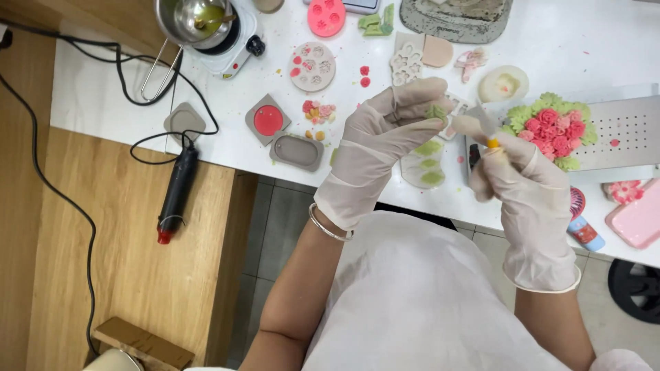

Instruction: Assembling and decorating a candle bouquet using molded wax flowers and leaves.

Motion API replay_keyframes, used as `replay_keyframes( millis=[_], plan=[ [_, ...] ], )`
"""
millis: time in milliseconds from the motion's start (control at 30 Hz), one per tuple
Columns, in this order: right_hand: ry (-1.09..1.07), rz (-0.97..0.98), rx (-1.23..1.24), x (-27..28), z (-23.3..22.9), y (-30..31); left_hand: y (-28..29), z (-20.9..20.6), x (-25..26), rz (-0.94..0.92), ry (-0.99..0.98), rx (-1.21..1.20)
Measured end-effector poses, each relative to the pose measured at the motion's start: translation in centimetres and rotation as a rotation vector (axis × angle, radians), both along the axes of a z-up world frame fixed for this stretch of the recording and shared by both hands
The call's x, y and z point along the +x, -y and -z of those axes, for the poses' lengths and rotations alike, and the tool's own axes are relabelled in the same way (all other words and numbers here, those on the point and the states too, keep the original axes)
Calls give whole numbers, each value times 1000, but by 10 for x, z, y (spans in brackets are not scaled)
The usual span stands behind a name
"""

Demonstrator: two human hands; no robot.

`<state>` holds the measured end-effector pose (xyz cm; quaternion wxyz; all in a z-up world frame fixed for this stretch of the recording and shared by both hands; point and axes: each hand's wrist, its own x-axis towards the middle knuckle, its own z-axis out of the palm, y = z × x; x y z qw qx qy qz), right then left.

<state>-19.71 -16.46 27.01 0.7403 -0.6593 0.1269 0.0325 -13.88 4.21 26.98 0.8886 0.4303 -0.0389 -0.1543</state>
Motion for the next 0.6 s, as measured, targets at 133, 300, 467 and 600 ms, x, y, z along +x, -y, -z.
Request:
replay_keyframes(
  millis=[133,300,467,600],
  plan=[
    [58,17,-37,5,-10,-13,-1,-5,9,96,-24,-26],
    [1,107,-18,3,13,-10,-5,-4,18,124,6,45],
    [154,162,-222,16,10,-25,-7,0,31,189,3,10],
    [76,127,-317,23,-2,-32,-8,3,40,225,2,-6]
  ],
)
